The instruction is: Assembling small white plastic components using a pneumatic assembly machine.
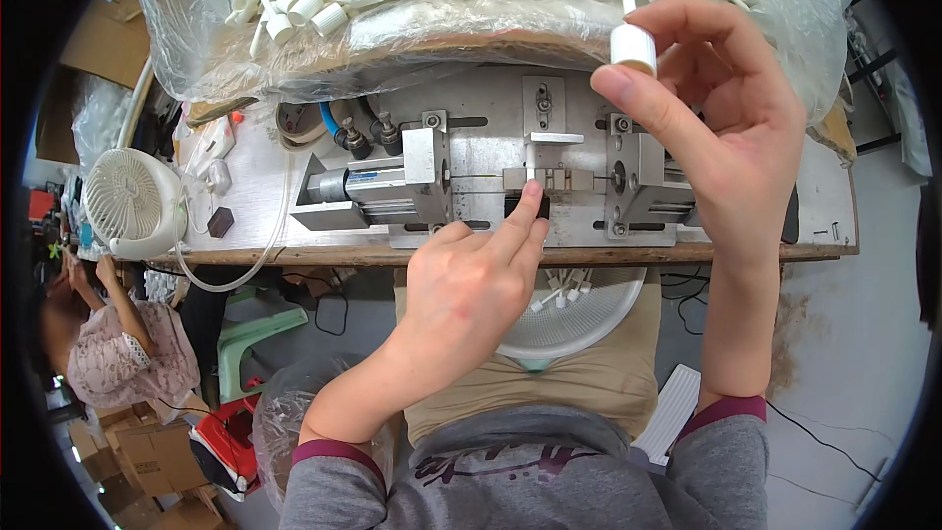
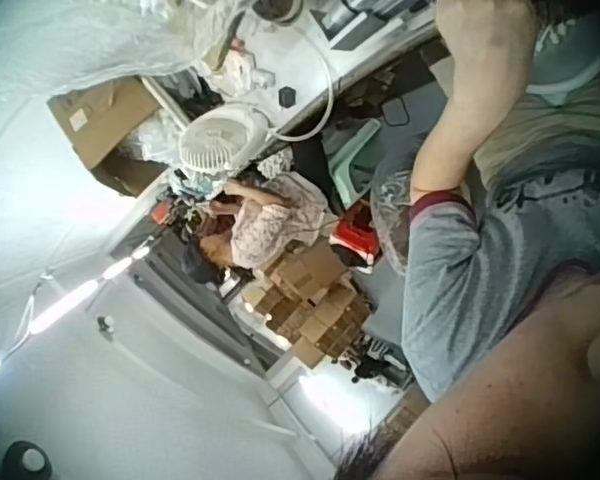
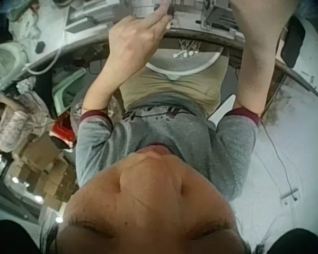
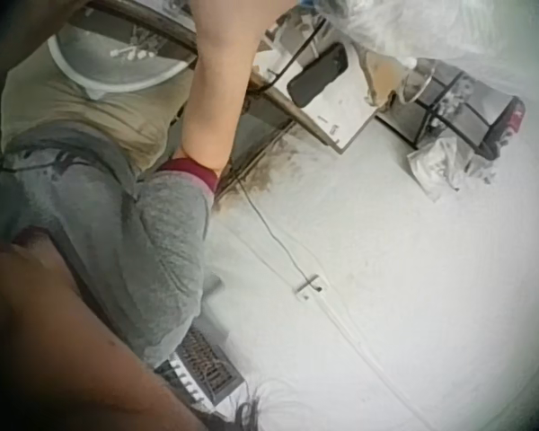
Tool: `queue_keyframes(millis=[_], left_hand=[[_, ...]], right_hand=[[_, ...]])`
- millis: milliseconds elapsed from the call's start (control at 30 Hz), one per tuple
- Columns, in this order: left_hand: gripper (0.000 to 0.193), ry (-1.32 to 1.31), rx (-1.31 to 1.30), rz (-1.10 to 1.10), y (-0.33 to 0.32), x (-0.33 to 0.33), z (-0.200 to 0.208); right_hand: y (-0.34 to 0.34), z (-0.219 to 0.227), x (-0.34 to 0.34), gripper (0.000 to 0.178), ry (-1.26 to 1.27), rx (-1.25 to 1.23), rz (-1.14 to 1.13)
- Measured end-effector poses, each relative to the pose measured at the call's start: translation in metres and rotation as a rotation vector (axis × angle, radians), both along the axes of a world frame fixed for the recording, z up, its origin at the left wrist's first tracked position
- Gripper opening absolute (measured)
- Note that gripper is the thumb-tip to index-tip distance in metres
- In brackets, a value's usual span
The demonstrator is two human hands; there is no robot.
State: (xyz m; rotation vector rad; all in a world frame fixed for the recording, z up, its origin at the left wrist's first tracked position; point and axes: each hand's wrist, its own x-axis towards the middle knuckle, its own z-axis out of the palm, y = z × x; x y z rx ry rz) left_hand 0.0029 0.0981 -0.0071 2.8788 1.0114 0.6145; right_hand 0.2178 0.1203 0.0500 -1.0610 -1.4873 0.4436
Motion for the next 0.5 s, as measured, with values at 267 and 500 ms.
queue_keyframes(millis=[267, 500], left_hand=[[0.03, -0.505, -0.358, -0.025, -0.007, -0.014, 0.0], [0.033, -1.005, -1.008, 0.025, -0.028, -0.047, 0.0]], right_hand=[[-0.016, -0.013, 0.0, 0.032, -0.4, 0.128, -0.182], [-0.076, -0.076, -0.046, 0.032, -0.73, 0.053, -0.087]])
